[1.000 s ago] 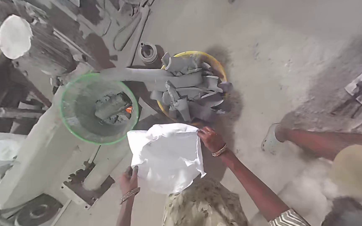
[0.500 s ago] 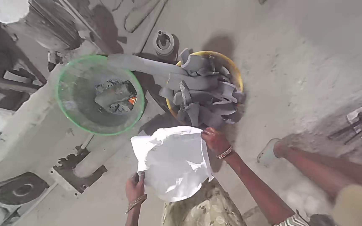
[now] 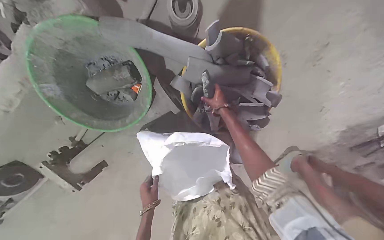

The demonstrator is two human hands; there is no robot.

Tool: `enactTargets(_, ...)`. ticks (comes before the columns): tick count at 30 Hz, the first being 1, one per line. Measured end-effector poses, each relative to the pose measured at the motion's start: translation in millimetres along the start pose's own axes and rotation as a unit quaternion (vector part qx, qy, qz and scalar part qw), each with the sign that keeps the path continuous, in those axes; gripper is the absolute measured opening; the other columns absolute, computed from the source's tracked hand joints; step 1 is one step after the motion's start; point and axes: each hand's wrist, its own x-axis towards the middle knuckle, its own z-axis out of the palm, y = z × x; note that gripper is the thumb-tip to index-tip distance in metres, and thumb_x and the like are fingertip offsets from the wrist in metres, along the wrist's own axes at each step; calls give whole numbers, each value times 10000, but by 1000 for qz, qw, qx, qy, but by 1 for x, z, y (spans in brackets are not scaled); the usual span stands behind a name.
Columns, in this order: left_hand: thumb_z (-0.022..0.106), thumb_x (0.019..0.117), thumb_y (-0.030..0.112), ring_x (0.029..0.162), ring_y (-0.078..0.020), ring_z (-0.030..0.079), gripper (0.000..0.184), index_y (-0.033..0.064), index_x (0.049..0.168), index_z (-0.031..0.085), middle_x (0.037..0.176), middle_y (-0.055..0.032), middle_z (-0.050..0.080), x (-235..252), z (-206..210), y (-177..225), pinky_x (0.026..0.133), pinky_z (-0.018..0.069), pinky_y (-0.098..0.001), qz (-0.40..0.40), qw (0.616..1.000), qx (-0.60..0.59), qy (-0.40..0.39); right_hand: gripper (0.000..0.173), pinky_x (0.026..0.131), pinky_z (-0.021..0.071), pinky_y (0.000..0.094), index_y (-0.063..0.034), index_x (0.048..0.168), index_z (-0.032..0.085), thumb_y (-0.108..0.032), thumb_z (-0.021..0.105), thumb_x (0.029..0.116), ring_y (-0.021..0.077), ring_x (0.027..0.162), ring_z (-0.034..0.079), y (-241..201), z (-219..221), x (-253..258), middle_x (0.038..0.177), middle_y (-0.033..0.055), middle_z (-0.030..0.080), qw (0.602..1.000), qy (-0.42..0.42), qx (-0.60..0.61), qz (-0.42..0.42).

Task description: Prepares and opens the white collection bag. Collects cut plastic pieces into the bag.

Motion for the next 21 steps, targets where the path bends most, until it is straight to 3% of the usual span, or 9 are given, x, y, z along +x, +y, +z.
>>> enactTargets(2, 555, 998, 18, 813, -196, 639, 229, -186, 1051, 643, 892, -244, 682, 0, 7, 4, 821, 520, -378, 10, 1000, 9, 3, 868, 1164, 363, 529, 86, 1559, 257, -162, 780, 912, 437, 1398, 474, -1, 11, 21, 1492, 341, 463, 1000, 9, 16, 5)
enactTargets(6, 556, 1009, 32, 835, -256, 651, 235, -180, 1058, 645, 904, -266, 683, 1, 13, 19, 835, 514, -427, -11, 1000, 14, 8, 678, 1128, 405, 492, 124, 1442, 425, -35, 769, 880, 415, 1329, 541, 3, 4, 27, 1409, 342, 535, 999, 26, 15, -27)
enactTargets(10, 549, 1015, 16, 905, -299, 661, 245, -193, 1112, 632, 979, -312, 681, 5, 11, 28, 896, 507, -448, -41, 999, 6, 17, 671, 1106, 417, 537, 100, 1434, 450, -97, 786, 888, 433, 1304, 559, 0, -1, 32, 1379, 333, 564, 999, -8, -37, -9)
enactTargets(16, 550, 1003, -4, 858, -152, 640, 228, -198, 1103, 619, 957, -253, 683, 4, 17, 16, 846, 519, -311, -41, 998, -36, 30, 852, 1119, 408, 554, 78, 1514, 336, -190, 825, 870, 464, 1332, 526, -1, 1, 25, 1426, 347, 517, 998, 32, -52, 3)
enactTargets(21, 554, 987, 7, 805, -105, 627, 224, -189, 1068, 627, 907, -216, 681, 2, 15, 3, 805, 521, -278, -2, 999, -29, 26, 819, 1151, 375, 526, 121, 1470, 402, -331, 790, 909, 420, 1362, 516, 6, 7, 18, 1423, 325, 539, 996, 41, -37, 77)
